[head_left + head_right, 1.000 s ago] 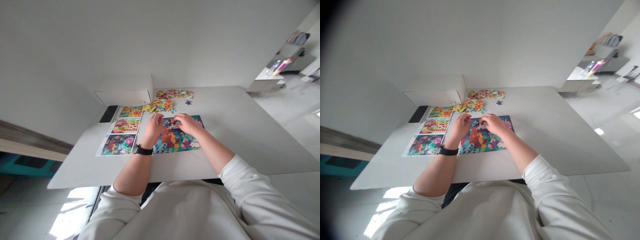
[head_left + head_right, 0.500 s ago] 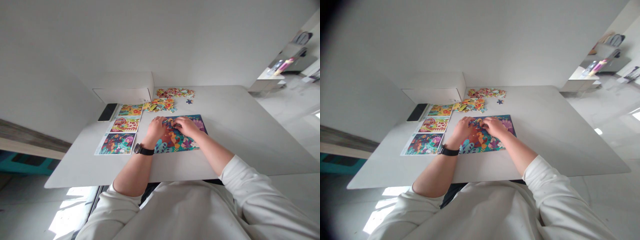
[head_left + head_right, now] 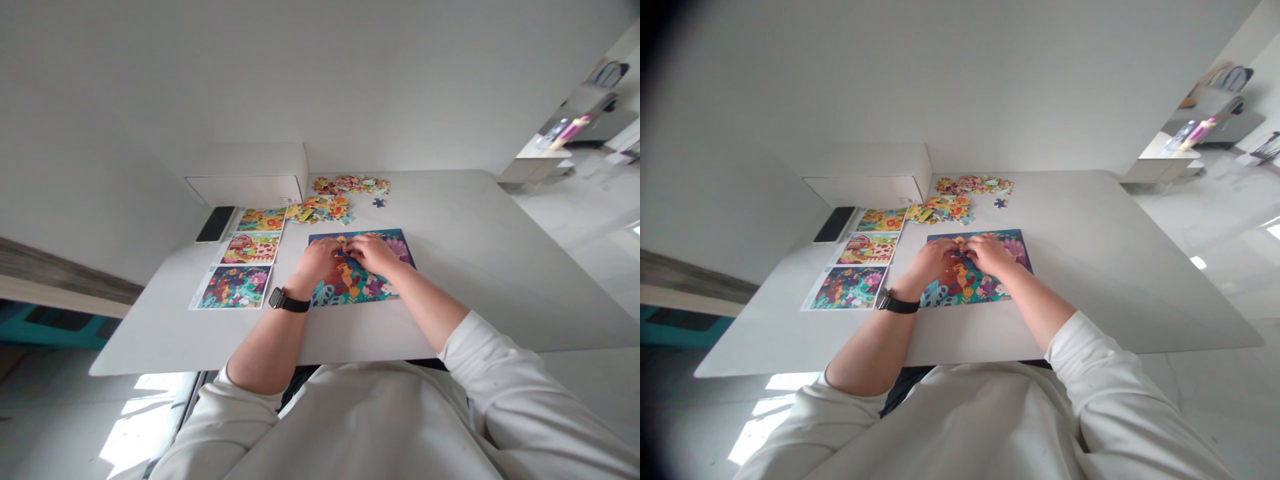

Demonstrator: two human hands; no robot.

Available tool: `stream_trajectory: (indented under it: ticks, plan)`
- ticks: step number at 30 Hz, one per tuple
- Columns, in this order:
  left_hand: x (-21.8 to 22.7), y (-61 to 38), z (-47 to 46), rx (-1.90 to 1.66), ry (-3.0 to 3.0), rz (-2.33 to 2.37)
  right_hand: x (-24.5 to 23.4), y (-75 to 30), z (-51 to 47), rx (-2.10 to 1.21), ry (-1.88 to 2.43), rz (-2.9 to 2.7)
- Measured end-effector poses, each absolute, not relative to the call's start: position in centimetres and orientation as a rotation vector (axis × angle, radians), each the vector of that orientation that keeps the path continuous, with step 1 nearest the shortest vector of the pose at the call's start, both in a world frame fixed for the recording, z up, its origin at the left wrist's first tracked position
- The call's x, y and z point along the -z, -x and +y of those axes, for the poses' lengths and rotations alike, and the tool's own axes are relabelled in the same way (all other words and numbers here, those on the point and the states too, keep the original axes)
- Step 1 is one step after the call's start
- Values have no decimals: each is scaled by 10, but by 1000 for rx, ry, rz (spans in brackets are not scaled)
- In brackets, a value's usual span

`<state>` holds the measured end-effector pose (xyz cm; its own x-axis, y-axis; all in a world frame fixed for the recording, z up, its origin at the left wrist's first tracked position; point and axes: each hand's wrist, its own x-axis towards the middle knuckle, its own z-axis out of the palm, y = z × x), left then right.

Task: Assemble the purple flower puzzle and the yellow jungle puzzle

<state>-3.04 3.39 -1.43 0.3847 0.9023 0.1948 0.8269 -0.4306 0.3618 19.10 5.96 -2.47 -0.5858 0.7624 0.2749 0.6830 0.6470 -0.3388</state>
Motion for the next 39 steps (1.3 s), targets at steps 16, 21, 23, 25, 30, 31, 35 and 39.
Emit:
stream_trajectory:
  ticks: [16,21,23,25,30,31,35,39]
  plan:
    - [13,26,27,-345,-2516,1531,14,-190,52,-268,1129,-2582]
    - [15,27,27,-379,-2506,1535,13,-189,51,-272,1131,-2586]
    - [15,27,27,-397,-2489,1554,13,-189,50,-267,1124,-2591]
    - [14,27,26,-408,-2475,1586,14,-189,50,-264,1116,-2585]
    - [10,26,24,-403,-2477,1600,16,-190,51,-273,1128,-2551]
    - [9,26,23,-406,-2474,1603,16,-190,51,-277,1130,-2553]
    - [9,25,20,-406,-2448,1695,15,-190,50,-294,1133,-2570]
    - [12,25,21,-415,-2448,1723,15,-190,49,-311,1128,-2574]
